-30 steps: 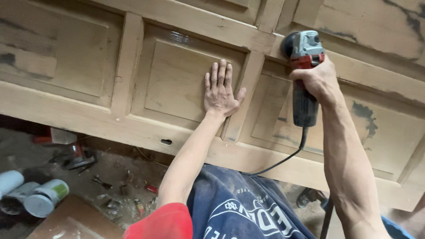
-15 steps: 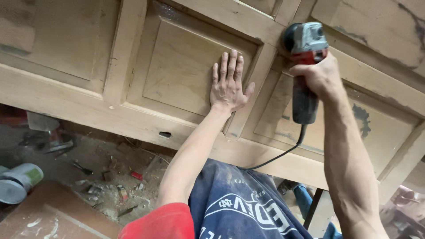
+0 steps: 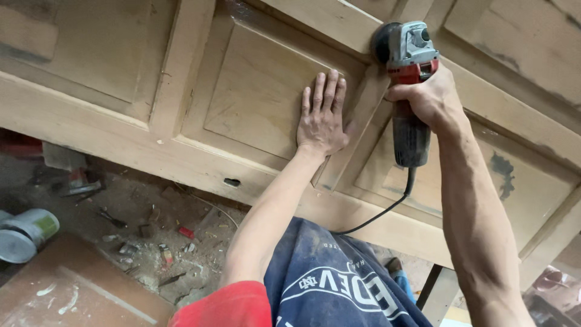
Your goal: The person uses an electric sander to smooth the surface of a wooden door. They move the sander across the door's panels and frame, applying pressure to remove old finish and smooth the wood.
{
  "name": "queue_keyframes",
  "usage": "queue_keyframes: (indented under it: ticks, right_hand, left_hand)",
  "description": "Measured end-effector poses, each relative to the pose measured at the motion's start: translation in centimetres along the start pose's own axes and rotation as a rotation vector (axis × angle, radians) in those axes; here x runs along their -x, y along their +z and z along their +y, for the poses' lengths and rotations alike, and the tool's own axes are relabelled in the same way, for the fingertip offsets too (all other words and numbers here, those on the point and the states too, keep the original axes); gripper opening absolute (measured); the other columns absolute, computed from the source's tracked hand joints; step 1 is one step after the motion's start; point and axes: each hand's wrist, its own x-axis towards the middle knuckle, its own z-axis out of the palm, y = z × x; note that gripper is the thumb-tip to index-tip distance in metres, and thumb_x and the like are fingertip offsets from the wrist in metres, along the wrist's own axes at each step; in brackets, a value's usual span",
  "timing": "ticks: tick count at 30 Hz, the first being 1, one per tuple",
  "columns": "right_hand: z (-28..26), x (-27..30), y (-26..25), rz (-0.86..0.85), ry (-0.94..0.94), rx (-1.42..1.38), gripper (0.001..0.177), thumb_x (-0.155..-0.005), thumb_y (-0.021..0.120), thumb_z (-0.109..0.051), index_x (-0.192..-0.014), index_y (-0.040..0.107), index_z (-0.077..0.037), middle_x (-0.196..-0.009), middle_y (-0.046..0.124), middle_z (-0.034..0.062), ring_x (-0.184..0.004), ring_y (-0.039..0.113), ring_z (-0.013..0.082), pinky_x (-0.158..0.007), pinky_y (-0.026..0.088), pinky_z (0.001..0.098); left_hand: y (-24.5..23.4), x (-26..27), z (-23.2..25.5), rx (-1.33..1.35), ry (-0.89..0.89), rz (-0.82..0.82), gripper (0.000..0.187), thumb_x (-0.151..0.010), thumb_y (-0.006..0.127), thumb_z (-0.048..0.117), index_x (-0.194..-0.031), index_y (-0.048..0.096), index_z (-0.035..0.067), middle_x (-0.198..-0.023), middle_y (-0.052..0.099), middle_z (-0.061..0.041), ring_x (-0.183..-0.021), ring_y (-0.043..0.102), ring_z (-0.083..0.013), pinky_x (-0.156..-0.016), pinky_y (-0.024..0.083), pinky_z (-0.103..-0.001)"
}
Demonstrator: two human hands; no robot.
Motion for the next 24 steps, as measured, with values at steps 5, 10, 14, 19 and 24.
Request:
queue_keyframes:
  ticks: [5, 10, 14, 19, 24]
  right_hand:
    - [-1.0, -0.7, 0.6, 0.011, 0.126, -0.064, 0.048, -0.070, 0.081, -0.009, -0.113, 0.059, -0.005, -0.095, 0.068, 0.0058, -0.077, 0.068, 0.0176, -0.071, 0.062, 0.0353]
    - [-1.1, -0.8, 1.0, 0.020, 0.144, -0.040, 0.047, -0.070, 0.082, -0.010, -0.112, 0.061, -0.005, -0.096, 0.069, 0.0055, -0.078, 0.068, 0.0166, -0.072, 0.061, 0.0350]
    - [-1.1, -1.0, 1.0, 0.009, 0.069, -0.025, 0.049, -0.068, 0.083, -0.009, -0.111, 0.061, -0.003, -0.095, 0.067, 0.0049, -0.078, 0.067, 0.0162, -0.071, 0.060, 0.0351]
    - [-1.5, -1.0, 1.5, 0.011, 0.127, -0.103, 0.041, -0.070, 0.082, -0.009, -0.106, 0.063, -0.004, -0.090, 0.068, 0.0042, -0.075, 0.067, 0.0167, -0.069, 0.059, 0.0357]
    - [-1.7, -1.1, 1.4, 0.055, 0.193, -0.091, 0.042, -0.070, 0.083, -0.009, -0.106, 0.063, -0.006, -0.088, 0.068, 0.0022, -0.073, 0.065, 0.0152, -0.068, 0.058, 0.0346]
  left_hand:
    - [0.3, 0.1, 0.1, 0.069, 0.026, 0.170, 0.094, -0.098, 0.056, 0.057, -0.166, 0.014, 0.007, -0.174, 0.006, -0.011, -0.162, 0.007, -0.0309, -0.133, 0.009, -0.053]
    - [0.4, 0.3, 0.2, 0.011, 0.007, 0.104, 0.092, -0.099, 0.054, 0.055, -0.166, 0.015, 0.007, -0.174, 0.007, -0.011, -0.162, 0.007, -0.0313, -0.132, 0.008, -0.052]
    - [0.2, 0.1, 0.2, 0.062, 0.020, 0.118, 0.093, -0.096, 0.055, 0.057, -0.165, 0.019, 0.006, -0.173, 0.010, -0.012, -0.161, 0.009, -0.0316, -0.131, 0.008, -0.053]
    - [0.2, 0.2, 0.1, 0.059, 0.025, 0.166, 0.093, -0.096, 0.057, 0.058, -0.165, 0.021, 0.006, -0.173, 0.011, -0.012, -0.161, 0.010, -0.0319, -0.131, 0.010, -0.054]
    - [0.6, 0.1, 0.1, 0.059, 0.020, 0.158, 0.095, -0.093, 0.059, 0.059, -0.164, 0.022, 0.008, -0.173, 0.012, -0.012, -0.161, 0.011, -0.0330, -0.131, 0.012, -0.055]
